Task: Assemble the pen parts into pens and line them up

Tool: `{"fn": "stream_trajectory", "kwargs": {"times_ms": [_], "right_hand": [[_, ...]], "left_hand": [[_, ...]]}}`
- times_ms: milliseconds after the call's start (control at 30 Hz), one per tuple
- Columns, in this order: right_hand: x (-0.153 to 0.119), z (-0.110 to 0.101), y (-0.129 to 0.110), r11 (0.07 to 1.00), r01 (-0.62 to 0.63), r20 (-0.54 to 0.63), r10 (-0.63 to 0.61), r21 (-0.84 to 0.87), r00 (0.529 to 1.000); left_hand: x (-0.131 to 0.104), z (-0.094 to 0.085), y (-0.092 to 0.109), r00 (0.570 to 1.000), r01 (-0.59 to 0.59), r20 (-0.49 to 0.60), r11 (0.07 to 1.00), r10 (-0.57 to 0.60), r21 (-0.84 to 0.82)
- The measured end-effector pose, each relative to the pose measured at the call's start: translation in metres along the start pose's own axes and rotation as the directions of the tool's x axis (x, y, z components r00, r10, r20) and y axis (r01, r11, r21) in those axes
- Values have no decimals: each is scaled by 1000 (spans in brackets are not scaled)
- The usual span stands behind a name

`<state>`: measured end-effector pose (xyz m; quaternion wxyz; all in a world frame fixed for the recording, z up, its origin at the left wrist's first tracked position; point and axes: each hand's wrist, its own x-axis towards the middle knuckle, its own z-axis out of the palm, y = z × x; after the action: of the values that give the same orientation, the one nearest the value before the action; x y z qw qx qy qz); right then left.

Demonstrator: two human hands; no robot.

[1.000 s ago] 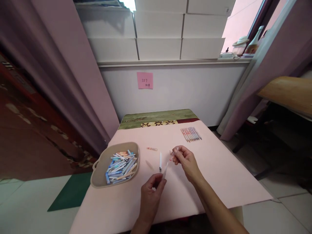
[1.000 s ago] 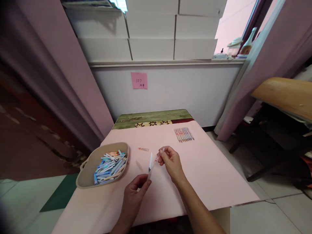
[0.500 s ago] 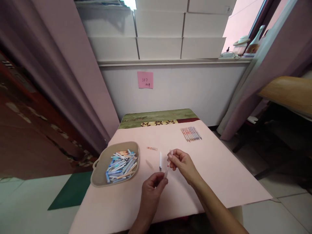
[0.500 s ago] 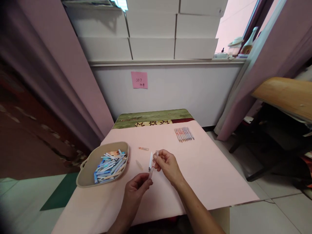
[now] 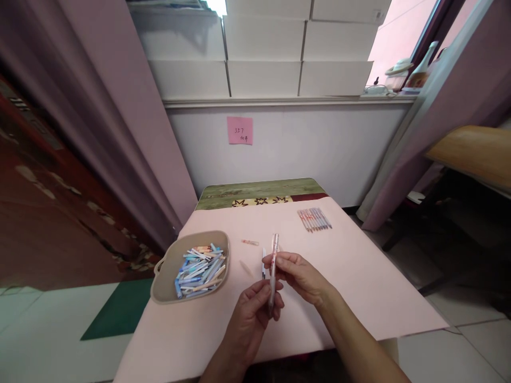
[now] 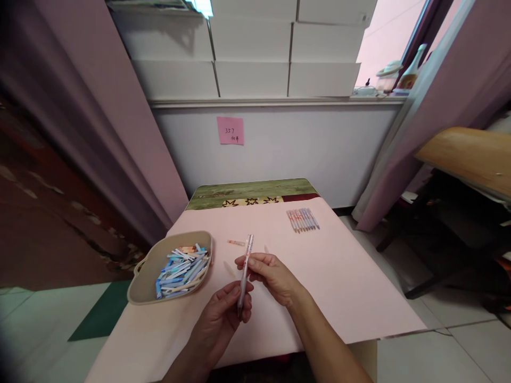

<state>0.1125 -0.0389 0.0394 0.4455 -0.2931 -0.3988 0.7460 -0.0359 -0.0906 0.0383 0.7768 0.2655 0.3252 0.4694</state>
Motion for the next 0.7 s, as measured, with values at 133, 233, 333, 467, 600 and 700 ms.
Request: {"fn": "stream_trajectory", "kwargs": {"times_ms": [133, 233, 333, 467, 600, 700], "right_hand": [[1, 5, -1, 998, 8, -3, -8, 64, 1000], [1, 7, -1, 997, 17, 24, -19, 71, 1000], [2, 9, 1, 998, 13, 54, -16, 54, 998], [1, 12, 4, 999, 48, 61, -50, 25, 997], [-2, 13, -1, 996, 76, 34, -78, 41, 996], [0, 13, -4, 998, 61, 61, -62, 24, 996]], "left_hand": [[-2, 5, 2, 1000, 17, 25, 999, -16, -39], [-2, 7, 3, 1000, 2, 4, 1000, -2, -18], [-2, 9, 3, 998, -59, -25, 993, 62, 99], [-1, 12, 5, 984, -141, -61, 947, 165, 289], [2, 14, 8, 978, -183, -38, 924, 207, 336], [6, 16, 10, 977, -186, -33, 921, 209, 343]]}}
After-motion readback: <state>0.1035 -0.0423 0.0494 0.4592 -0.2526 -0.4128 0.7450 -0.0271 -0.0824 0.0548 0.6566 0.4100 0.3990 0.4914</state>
